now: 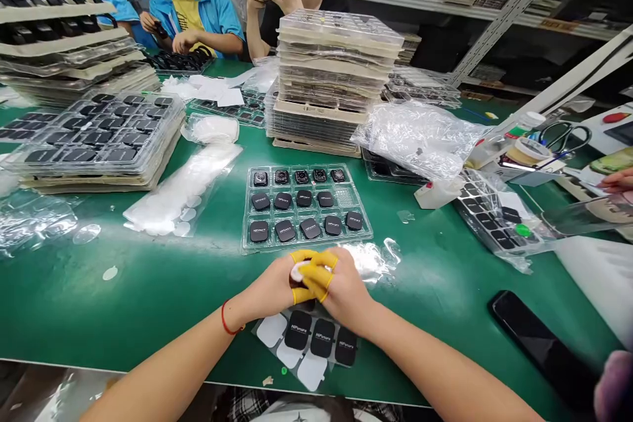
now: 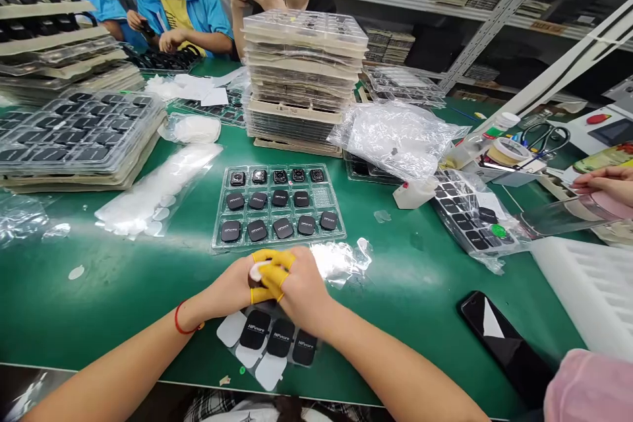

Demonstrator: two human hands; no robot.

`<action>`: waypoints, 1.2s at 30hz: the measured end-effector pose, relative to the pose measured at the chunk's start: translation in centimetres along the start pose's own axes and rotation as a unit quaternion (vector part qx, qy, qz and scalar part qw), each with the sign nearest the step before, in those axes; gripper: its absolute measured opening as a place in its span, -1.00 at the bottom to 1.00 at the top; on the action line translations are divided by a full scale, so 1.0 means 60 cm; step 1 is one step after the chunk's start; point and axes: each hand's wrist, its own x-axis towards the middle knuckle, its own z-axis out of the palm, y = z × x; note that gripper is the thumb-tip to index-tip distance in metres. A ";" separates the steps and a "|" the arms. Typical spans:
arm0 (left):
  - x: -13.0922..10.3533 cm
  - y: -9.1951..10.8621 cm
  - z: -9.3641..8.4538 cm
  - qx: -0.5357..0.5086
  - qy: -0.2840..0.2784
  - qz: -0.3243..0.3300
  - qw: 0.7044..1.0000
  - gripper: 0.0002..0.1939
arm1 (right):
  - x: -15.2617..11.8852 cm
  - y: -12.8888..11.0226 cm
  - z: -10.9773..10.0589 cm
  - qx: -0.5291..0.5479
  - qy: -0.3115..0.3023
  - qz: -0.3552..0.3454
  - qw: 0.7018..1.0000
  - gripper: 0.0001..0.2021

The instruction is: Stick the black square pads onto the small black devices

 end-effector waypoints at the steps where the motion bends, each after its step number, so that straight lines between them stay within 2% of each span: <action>1: 0.000 -0.001 0.001 -0.011 0.001 -0.008 1.000 -0.67 | 0.001 0.000 0.004 -0.007 0.018 0.009 1.000 -0.86; 3: -0.001 -0.001 0.002 -0.039 0.007 -0.022 0.999 -0.63 | -0.001 -0.001 0.011 -0.012 0.033 0.023 0.999 -0.88; 6: -0.001 0.000 0.000 -0.007 0.003 -0.001 1.000 -0.58 | -0.008 -0.004 0.018 -0.013 0.009 -0.005 1.000 -0.86; 9: 0.001 -0.003 0.001 0.013 0.001 0.000 1.000 -0.66 | -0.010 0.001 0.023 -0.039 0.018 -0.010 0.999 -0.87; 11: 0.002 -0.008 0.004 -0.022 0.006 -0.022 1.000 -0.64 | -0.005 0.015 0.023 -0.053 0.040 0.028 0.997 -0.90; 14: 0.002 -0.018 0.008 -0.052 0.030 -0.031 0.998 -0.53 | 0.002 0.036 0.017 -0.061 0.045 0.122 0.990 -0.90; 16: 0.002 -0.020 0.009 -0.057 0.064 -0.019 0.996 -0.52 | 0.002 0.039 0.012 -0.042 0.020 0.185 0.982 -0.86; 18: 0.001 -0.019 0.009 -0.069 0.099 0.001 0.993 -0.54 | -0.001 0.032 0.009 0.003 -0.032 0.223 0.974 -0.82; 20: 0.001 -0.015 0.009 -0.104 0.117 0.022 0.987 -0.55 | -0.004 0.021 0.009 0.037 -0.086 0.227 0.969 -0.84; 22: 0.002 -0.009 0.008 -0.169 0.115 0.029 0.979 -0.53 | -0.007 0.013 0.014 0.031 -0.107 0.204 0.973 -0.87; 28: 0.003 0.000 -0.007 -0.320 0.108 -0.090 0.937 -0.52 | -0.011 0.009 0.029 -0.047 -0.010 0.046 0.998 -0.87; 31: 0.004 0.004 -0.014 -0.353 0.109 -0.123 0.921 -0.50 | -0.010 0.002 0.021 -0.004 0.014 -0.008 1.000 -0.85; 33: 0.006 0.006 -0.014 -0.310 0.121 -0.128 0.934 -0.47 | -0.007 -0.003 0.008 0.067 0.020 0.001 0.998 -0.86; 34: 0.007 0.006 -0.013 -0.274 0.121 -0.124 0.946 -0.45 | -0.005 -0.005 0.000 0.110 0.026 0.030 0.993 -0.87; 36: 0.008 0.003 -0.007 -0.201 0.101 -0.107 0.969 -0.42 | 0.000 -0.004 -0.016 0.194 0.030 0.142 0.970 -0.90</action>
